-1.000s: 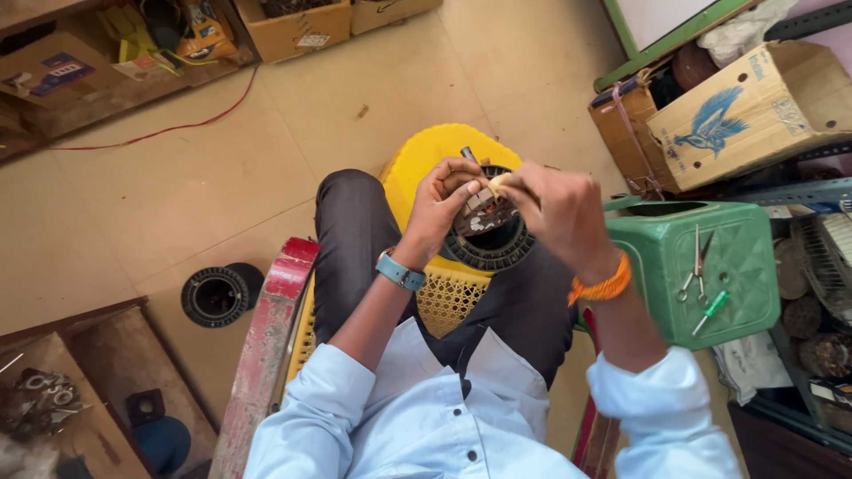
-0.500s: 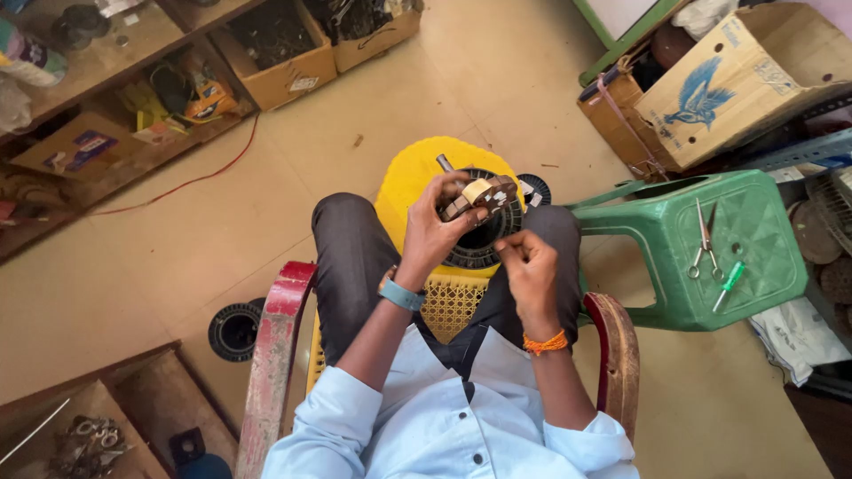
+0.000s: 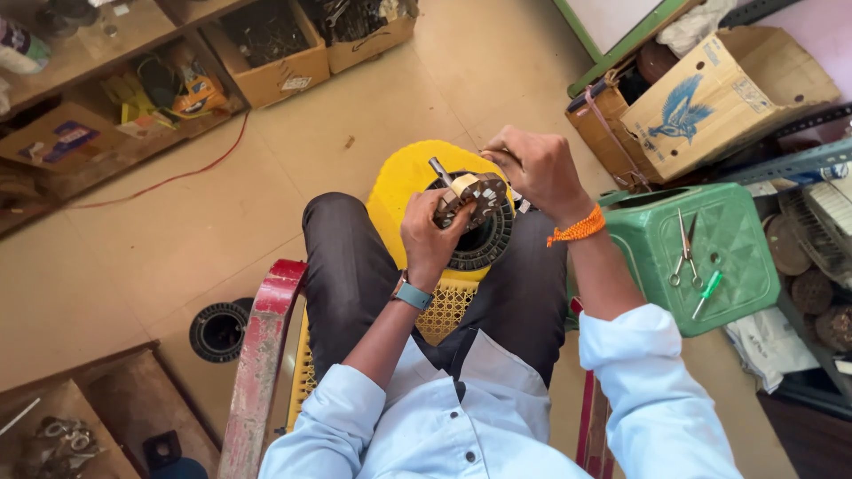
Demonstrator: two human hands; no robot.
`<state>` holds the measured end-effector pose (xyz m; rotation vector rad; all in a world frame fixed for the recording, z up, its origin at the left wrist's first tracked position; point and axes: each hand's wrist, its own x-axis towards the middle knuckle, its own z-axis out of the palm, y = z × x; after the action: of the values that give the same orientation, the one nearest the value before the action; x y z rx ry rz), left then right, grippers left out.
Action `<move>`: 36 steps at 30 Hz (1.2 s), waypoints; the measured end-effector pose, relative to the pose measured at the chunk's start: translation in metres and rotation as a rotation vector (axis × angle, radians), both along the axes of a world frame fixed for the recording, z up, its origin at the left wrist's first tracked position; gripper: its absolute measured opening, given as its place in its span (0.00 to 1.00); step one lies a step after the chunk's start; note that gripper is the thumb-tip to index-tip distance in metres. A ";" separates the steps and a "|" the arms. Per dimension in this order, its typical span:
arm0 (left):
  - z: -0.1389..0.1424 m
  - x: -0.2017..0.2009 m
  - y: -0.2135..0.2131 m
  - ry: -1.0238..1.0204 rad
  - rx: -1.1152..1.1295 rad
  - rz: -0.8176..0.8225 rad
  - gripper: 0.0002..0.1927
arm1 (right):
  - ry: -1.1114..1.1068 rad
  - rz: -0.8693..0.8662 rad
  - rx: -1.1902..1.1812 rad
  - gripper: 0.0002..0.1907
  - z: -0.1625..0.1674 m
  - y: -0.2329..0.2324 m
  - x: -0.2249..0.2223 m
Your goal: The person sits on a chair and works on a cylindrical electrical component, likely a motor stator, resting on a yellow stool. They repeatedly insert small rectangular pieces into slots around the component and use a green-handled screwdriver to adjust or secure them.
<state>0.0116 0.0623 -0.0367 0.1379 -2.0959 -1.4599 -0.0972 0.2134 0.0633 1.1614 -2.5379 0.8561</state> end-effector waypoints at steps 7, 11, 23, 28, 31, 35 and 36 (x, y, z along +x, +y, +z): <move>-0.001 0.005 0.003 -0.039 0.038 0.005 0.18 | -0.176 0.143 0.193 0.08 -0.014 -0.019 -0.029; 0.000 0.008 0.006 -0.086 0.067 0.009 0.18 | -0.217 0.213 0.283 0.09 -0.011 -0.022 -0.042; 0.011 0.012 0.011 -0.121 0.102 0.051 0.18 | -0.065 0.203 0.239 0.10 0.024 -0.038 -0.023; 0.012 0.014 0.011 -0.112 0.103 0.060 0.18 | -0.062 0.193 0.243 0.10 0.012 -0.032 -0.022; 0.012 0.013 0.011 -0.108 0.093 0.055 0.17 | -0.132 0.118 0.335 0.09 -0.009 -0.032 -0.040; 0.018 0.012 0.010 -0.169 0.112 0.023 0.16 | -0.349 0.103 0.541 0.10 -0.045 -0.037 -0.064; 0.020 0.012 0.009 -0.201 0.112 0.007 0.17 | -0.346 0.122 0.542 0.10 -0.052 -0.038 -0.065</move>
<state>0.0232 0.0709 -0.0165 0.3491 -2.1666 -1.6180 -0.1623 0.1756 0.0111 1.4296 -3.1358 0.4219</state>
